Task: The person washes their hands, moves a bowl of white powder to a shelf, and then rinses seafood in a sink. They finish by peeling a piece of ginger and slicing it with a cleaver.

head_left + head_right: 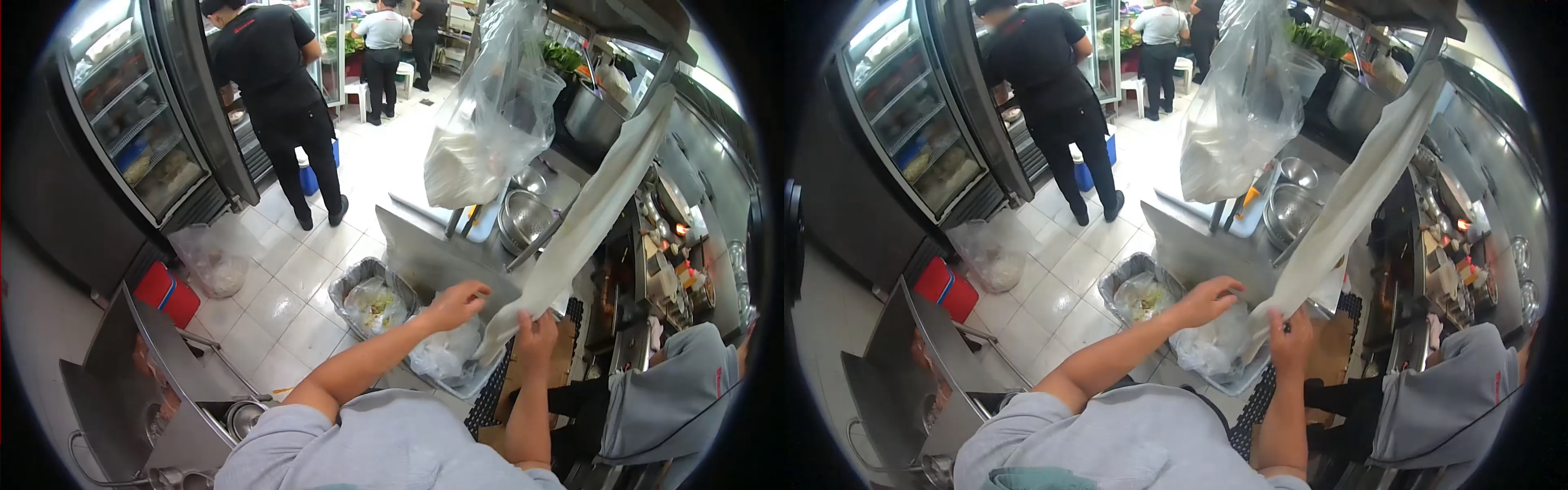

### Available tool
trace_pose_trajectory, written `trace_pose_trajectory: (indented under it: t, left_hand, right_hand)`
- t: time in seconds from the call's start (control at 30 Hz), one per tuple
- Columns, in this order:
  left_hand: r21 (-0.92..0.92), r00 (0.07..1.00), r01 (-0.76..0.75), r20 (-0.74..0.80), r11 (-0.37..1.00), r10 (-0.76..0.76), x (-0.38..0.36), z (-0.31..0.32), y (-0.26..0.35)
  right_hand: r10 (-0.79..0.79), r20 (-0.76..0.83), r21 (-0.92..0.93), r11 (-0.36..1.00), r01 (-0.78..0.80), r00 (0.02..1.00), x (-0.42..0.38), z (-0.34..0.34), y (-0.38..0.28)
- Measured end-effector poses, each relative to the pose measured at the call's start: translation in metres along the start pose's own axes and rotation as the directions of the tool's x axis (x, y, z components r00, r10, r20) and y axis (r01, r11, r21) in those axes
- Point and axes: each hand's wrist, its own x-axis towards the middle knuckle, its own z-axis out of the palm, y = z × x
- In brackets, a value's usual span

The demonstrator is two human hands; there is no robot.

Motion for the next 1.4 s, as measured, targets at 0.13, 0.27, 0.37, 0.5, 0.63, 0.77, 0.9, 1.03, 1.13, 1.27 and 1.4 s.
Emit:
trace_pose_trajectory:
  t: [0.13, 0.27, 0.37, 0.5, 0.63, 0.77, 0.9, 1.03, 1.13, 1.27, 1.4]
  left_hand:
    - [-0.380, 0.967, 0.104, 0.255, 0.919, -0.004, -0.003, 0.064, 0.001]
    - [-0.755, 0.978, 0.187, 0.083, 0.628, -0.191, -0.037, 0.100, 0.021]
    - [-0.870, 0.973, 0.151, 0.047, 0.470, -0.225, -0.039, 0.095, 0.059]
    - [-0.710, 0.996, -0.012, -0.073, 0.704, -0.056, -0.024, 0.089, 0.030]
    - [-0.747, 0.980, -0.139, -0.198, 0.650, -0.018, -0.006, 0.090, -0.005]
    - [-0.703, 0.934, -0.239, -0.355, 0.670, -0.039, 0.002, 0.080, 0.010]
    - [-0.844, 0.926, -0.219, -0.338, 0.490, -0.168, 0.020, 0.073, -0.016]
    - [-0.760, 0.781, -0.046, -0.432, 0.649, -0.451, 0.015, 0.075, 0.009]
    - [-0.466, 0.869, -0.196, -0.490, 0.863, -0.067, -0.002, 0.079, 0.001]
    - [-0.535, 0.867, -0.356, -0.494, 0.766, 0.058, -0.015, 0.098, -0.026]
    - [-0.166, 0.881, -0.207, -0.461, 0.964, 0.110, -0.052, 0.086, -0.020]
  right_hand:
    - [-0.415, -0.108, 0.133, 0.894, 0.427, 0.903, 0.018, -0.010, -0.009]
    - [-0.327, -0.116, 0.325, 0.880, 0.347, 0.938, 0.035, 0.023, -0.012]
    - [-0.307, -0.124, 0.408, 0.851, 0.331, 0.944, 0.028, 0.043, -0.001]
    - [-0.320, -0.008, 0.511, 0.813, 0.279, 0.948, 0.020, 0.046, -0.009]
    - [-0.384, 0.084, 0.441, 0.842, 0.312, 0.919, 0.006, 0.054, 0.001]
    - [-0.410, 0.104, 0.500, 0.809, 0.308, 0.906, -0.010, 0.048, -0.019]
    - [-0.415, 0.170, 0.559, 0.788, 0.259, 0.894, -0.022, 0.052, -0.015]
    - [-0.373, 0.275, 0.581, 0.799, 0.157, 0.886, -0.038, 0.061, 0.008]
    - [-0.279, 0.308, 0.624, 0.781, 0.028, 0.910, -0.058, 0.074, 0.043]
    - [-0.278, 0.121, 0.531, 0.829, 0.175, 0.953, -0.068, 0.092, 0.056]
    - [-0.183, 0.100, 0.674, 0.736, 0.069, 0.978, -0.042, 0.082, 0.001]
